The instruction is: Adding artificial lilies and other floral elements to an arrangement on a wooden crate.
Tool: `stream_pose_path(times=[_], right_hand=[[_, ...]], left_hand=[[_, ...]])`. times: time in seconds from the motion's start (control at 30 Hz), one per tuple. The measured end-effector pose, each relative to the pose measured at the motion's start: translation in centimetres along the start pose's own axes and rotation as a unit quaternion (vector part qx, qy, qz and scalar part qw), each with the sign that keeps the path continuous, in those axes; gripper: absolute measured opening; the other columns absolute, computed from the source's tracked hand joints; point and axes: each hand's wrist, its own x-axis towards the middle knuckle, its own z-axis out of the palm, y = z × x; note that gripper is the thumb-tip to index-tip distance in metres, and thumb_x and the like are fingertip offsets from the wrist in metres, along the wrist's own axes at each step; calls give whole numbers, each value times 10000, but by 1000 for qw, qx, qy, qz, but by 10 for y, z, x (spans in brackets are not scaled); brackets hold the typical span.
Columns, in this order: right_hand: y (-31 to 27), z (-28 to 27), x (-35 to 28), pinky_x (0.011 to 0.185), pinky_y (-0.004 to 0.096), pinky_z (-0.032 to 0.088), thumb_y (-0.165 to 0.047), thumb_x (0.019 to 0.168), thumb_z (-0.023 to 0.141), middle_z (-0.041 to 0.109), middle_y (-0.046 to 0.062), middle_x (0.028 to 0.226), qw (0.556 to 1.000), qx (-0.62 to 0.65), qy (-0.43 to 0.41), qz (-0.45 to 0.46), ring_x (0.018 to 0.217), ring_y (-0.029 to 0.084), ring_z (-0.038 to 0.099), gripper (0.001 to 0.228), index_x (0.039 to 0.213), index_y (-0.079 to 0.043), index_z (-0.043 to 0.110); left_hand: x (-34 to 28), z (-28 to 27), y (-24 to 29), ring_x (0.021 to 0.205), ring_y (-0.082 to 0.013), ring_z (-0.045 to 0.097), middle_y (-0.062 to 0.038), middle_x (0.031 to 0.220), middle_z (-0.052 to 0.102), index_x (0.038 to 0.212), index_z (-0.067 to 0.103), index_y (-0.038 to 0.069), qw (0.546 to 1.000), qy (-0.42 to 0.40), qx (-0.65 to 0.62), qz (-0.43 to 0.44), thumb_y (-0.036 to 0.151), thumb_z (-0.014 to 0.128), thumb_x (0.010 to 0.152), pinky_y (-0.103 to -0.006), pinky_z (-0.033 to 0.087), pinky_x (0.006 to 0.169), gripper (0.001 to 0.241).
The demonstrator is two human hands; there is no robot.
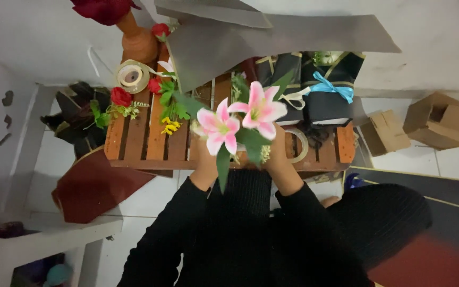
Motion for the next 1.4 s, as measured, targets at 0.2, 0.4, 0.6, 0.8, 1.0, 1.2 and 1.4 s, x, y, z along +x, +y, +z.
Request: stream_pose_path(times=[0.2, 0.4, 0.6, 0.8, 1.0, 1.2, 1.4], right_hand=[[60, -11, 35, 1065, 427, 467, -81, 934, 655, 577, 195, 1202, 916, -328, 58, -221, 1206, 305, 479, 441, 1315, 86, 509], [92, 18, 66, 1128, 490, 401, -326, 946, 686, 406, 95, 1454, 457, -710, 457, -280, 1378, 355, 353, 606, 1463, -139, 432], [94, 20, 55, 1109, 495, 405, -366, 915, 717, 400, 78, 1484, 410, -732, 466, -282, 1373, 361, 368, 649, 1472, -183, 438], [69, 11, 43, 1031, 464, 458, -280, 845, 757, 501, 110, 1376, 716, -567, 275, -300, 1247, 340, 485, 624, 1390, -121, 499], [48, 23, 30, 954, 432, 510, -196, 775, 797, 602, 142, 1269, 913, -305, 20, -270, 1121, 319, 601, 600, 1308, -59, 560], [33, 60, 44, 1027, 623, 452, -471, 943, 703, 592, 299, 1328, 926, -22, -119, -357, 1218, 566, 529, 634, 1336, 22, 636], [2, 54, 66, 1005, 572, 481, -178, 918, 731, 636, 218, 1248, 934, -146, -168, -279, 1194, 476, 601, 386, 1256, 1, 679]], left_hand=[[-4, -17, -103, 967, -77, 625, -16, 1244, 668, 1528, 426, 49, 979, 35, -198, -47, 81, 524, 1050, -185, 526, 847, 489], [34, 2, -143, 1258, -571, 316, -114, 1597, 222, 1616, 280, 114, 618, -330, -712, 44, 83, 483, 1062, -684, 352, 975, 591], [18, 11, -129, 1302, -685, 271, -123, 1607, 148, 1560, 293, 154, 560, -392, -728, 52, 119, 509, 1031, -805, 327, 988, 572], [6, -14, -72, 1138, -535, 450, -60, 1286, 372, 1305, 478, 207, 906, -261, -335, 8, 226, 626, 926, -671, 429, 899, 407], [3, -43, -14, 974, -385, 628, 4, 965, 597, 1050, 663, 260, 985, -26, 166, -43, 334, 743, 821, -536, 531, 811, 253], [27, -50, 81, 626, -267, 698, 59, 564, 606, 732, 660, 248, 860, 153, 466, -143, 462, 826, 745, -469, 556, 597, 271], [22, -70, 81, 1060, -457, 655, -302, 1088, 681, 1235, 527, -100, 920, 165, 349, -66, 62, 754, 819, -569, 526, 907, 501]])
